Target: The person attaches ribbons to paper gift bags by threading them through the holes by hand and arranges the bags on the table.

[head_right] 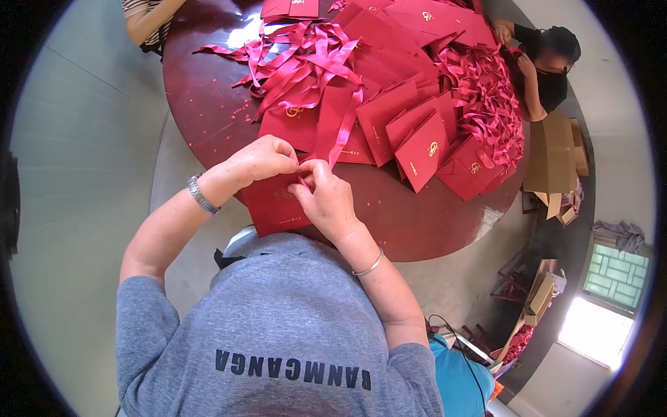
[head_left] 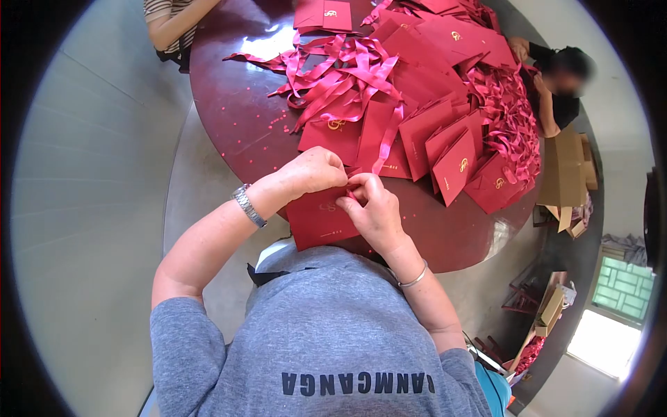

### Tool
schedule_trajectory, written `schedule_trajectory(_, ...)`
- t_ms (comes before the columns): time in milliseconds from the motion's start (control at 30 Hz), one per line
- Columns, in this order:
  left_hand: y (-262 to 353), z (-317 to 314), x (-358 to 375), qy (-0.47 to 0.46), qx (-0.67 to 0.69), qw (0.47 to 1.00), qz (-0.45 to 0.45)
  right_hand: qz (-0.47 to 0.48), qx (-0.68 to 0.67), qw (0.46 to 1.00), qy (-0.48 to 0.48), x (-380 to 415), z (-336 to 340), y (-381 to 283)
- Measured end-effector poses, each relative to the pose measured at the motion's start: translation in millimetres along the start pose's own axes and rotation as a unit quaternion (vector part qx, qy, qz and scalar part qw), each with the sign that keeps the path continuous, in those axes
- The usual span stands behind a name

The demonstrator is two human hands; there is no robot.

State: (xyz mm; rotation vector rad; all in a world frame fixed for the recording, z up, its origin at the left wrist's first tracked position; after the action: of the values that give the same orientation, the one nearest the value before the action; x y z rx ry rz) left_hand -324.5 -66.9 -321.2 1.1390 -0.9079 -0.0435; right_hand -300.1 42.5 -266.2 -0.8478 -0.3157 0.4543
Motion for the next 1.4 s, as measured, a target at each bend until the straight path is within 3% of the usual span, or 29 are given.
schedule_trajectory(100,-6,12,2,0.064,0.013,0.998,0.019,-0.01,0.026,1.0,-0.001,3,1,0)
schedule_trajectory(200,-11,29,8,0.106,0.208,0.972,-0.035,-0.034,0.076,0.996,-0.008,4,3,4)
schedule_trajectory(300,-18,81,22,0.25,0.121,0.959,-0.052,-0.05,0.096,0.994,-0.007,4,9,14)
schedule_trajectory(433,-53,85,15,0.214,0.203,0.955,-0.042,-0.077,0.058,0.995,-0.032,1,4,23)
schedule_trajectory(500,-41,89,29,0.346,0.02,0.915,-0.206,-0.079,0.06,0.995,-0.029,1,4,27)
schedule_trajectory(533,-8,68,50,0.319,-0.089,0.899,-0.287,-0.085,0.056,0.994,-0.03,0,3,29)
schedule_trajectory(633,9,22,61,0.147,-0.22,0.92,-0.29,-0.094,0.036,0.994,-0.035,1,4,37)
schedule_trajectory(667,10,19,67,0.176,-0.24,0.907,-0.296,-0.094,0.02,0.995,-0.04,1,3,39)
schedule_trajectory(800,-8,29,59,0.149,-0.173,0.947,-0.225,-0.092,0.01,0.995,-0.044,2,-1,43)
schedule_trajectory(867,-29,33,46,0.144,-0.167,0.966,-0.137,-0.065,-0.039,0.996,-0.05,2,-6,46)
schedule_trajectory(967,-46,40,40,0.141,-0.149,0.976,-0.079,-0.091,-0.109,0.989,-0.038,11,0,45)
schedule_trajectory(1100,-59,46,47,0.18,-0.041,0.98,-0.073,-0.094,-0.159,0.981,-0.06,38,5,64)
schedule_trajectory(1300,-76,47,44,0.209,-0.024,0.977,-0.011,-0.138,-0.295,0.945,-0.025,81,27,74)
schedule_trajectory(1400,-80,47,42,0.233,-0.043,0.972,0.003,-0.095,-0.311,0.944,-0.059,94,34,66)
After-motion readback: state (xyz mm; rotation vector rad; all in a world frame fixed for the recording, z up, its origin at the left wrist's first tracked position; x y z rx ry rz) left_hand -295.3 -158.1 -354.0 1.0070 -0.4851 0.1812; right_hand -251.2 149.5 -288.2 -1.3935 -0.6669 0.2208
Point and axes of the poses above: each hand's wrist, its own x-axis away from the middle knuckle, its own z-axis out of the back of the hand, y = z × x, the point moved 10 cm from there along -x, towards the middle knuckle, and after that the axes turned 11 degrees about -y, right-handed, at the moved point
